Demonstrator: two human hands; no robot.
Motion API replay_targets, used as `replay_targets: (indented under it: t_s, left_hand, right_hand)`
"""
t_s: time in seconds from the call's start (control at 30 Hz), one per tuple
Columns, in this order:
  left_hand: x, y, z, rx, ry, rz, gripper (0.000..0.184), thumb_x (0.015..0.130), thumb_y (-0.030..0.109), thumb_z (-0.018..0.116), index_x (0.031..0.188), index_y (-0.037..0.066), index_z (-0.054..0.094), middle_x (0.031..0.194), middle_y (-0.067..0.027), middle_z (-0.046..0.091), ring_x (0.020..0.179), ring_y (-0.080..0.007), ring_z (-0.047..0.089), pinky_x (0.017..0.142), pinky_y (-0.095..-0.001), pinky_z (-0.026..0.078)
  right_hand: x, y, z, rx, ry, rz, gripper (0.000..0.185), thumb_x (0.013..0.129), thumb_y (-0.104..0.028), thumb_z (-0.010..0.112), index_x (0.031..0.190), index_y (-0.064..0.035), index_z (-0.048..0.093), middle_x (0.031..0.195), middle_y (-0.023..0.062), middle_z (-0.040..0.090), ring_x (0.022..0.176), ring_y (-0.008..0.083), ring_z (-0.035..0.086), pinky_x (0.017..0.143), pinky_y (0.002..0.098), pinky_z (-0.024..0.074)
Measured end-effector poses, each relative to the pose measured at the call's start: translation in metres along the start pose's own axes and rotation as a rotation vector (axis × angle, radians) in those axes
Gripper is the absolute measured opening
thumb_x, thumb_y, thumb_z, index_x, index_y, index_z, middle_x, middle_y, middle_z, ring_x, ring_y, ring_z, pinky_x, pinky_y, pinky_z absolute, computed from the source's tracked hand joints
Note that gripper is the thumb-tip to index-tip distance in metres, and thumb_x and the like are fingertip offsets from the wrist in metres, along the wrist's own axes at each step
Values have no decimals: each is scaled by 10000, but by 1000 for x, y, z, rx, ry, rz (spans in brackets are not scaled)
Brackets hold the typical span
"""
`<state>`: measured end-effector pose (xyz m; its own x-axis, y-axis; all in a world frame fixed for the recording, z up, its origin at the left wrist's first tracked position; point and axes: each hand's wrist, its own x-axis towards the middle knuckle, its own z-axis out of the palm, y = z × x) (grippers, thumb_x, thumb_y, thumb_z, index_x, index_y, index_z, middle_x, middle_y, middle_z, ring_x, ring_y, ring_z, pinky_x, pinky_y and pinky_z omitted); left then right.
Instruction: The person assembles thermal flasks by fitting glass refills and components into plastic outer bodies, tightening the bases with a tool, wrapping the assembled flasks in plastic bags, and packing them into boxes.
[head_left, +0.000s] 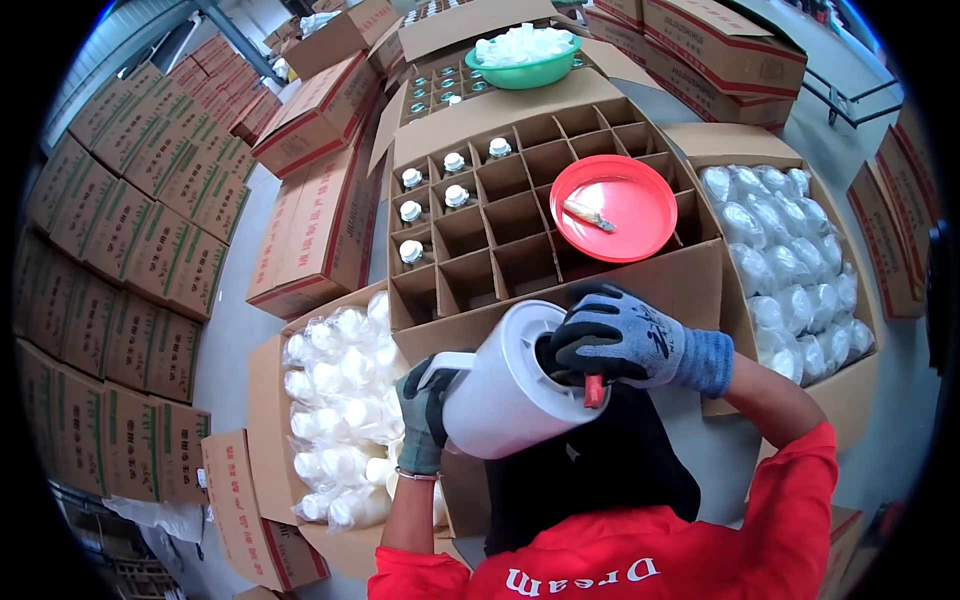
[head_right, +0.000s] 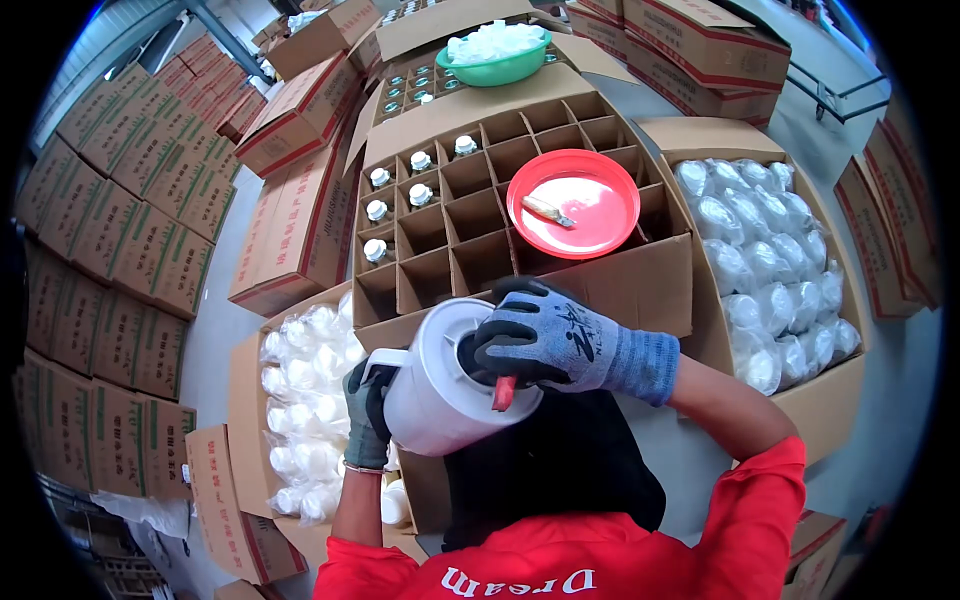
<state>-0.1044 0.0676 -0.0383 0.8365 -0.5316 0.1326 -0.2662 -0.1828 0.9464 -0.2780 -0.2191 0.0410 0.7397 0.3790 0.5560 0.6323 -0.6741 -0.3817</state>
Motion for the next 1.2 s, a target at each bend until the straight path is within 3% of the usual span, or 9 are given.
replay_targets:
  t_s: [0.17, 0.33, 0.4, 0.47, 0.7, 0.87, 0.97, 1.03, 1.2]
  left_hand:
    - [-4, 21, 13, 140, 98, 222, 189, 813, 4, 604, 968, -46, 701, 930, -144, 729, 875, -235, 695, 814, -346, 529]
    - [19, 45, 8, 153, -73, 537, 213, 775, 21, 557, 917, -26, 708, 964, -168, 726, 987, -299, 695, 915, -402, 518]
    - [34, 65, 1, 168, -238, 551, 163, 749, 44, 575, 836, -8, 702, 946, -172, 725, 978, -298, 699, 915, -426, 523]
    - [51, 87, -1, 293, -494, 746, 87, 724, 89, 635, 759, 36, 695, 917, -146, 729, 946, -303, 703, 909, -437, 528]
    - [30, 130, 65, 888, -1124, 1155, 276, 814, 350, 643, 1071, 254, 681, 1252, -16, 607, 1208, -224, 554, 1082, -486, 389]
    - [-5, 57, 39, 852, -718, 982, 782, 751, 668, 659, 1302, 118, 580, 1430, -148, 475, 1344, -396, 414, 1125, -585, 272]
    - [-36, 26, 37, 512, -345, 401, 1229, 647, 700, 752, 1518, 3, 236, 1543, -253, 263, 1412, -418, 305, 1149, -496, 253]
    - [-34, 24, 34, 339, -552, 174, 1229, 658, 633, 788, 1527, -3, 194, 1550, -247, 256, 1420, -390, 302, 1154, -452, 260]
    - [-9, 47, 5, 341, -1055, 45, 904, 752, 192, 827, 1479, -24, 334, 1491, -206, 402, 1376, -277, 404, 1127, -376, 324]
  right_hand:
    - [-18, -6, 30, 184, 242, 720, 453, 861, -161, 651, 1269, -39, 496, 1038, 168, 654, 843, 359, 667, 783, 438, 521]
    - [-35, 16, 38, 614, 272, 664, 518, 877, -256, 687, 1318, -38, 528, 1100, 188, 661, 988, 181, 619, 916, 370, 479]
    - [-22, 19, -9, 264, -8, 749, 443, 869, -334, 687, 1202, -61, 584, 1043, 175, 643, 910, 355, 623, 844, 414, 494]
    - [-44, 70, 3, -390, 480, 414, 362, 843, -250, 705, 1138, -76, 587, 1026, 210, 640, 868, 405, 626, 712, 457, 514]
    - [-83, 182, 5, -638, 376, 850, 177, 831, -177, 636, 974, -96, 571, 957, 143, 612, 902, 347, 616, 778, 465, 491]
    - [-209, 118, -29, -706, 719, 855, 296, 826, -202, 667, 1089, -71, 630, 1016, 164, 656, 914, 339, 639, 822, 417, 511]
    - [-367, 140, -26, -700, 441, 1901, 639, 800, -470, 693, 1238, -19, 577, 1174, 205, 624, 1068, 391, 603, 926, 467, 468]
    - [-449, 130, -5, -642, 137, 2036, 787, 767, -611, 659, 1303, -39, 583, 1342, 239, 552, 1277, 370, 489, 1094, 442, 342]
    - [-473, 149, -54, -449, -56, 1773, 512, 801, -492, 701, 950, -2, 717, 795, 145, 720, 757, 259, 690, 755, 411, 537]
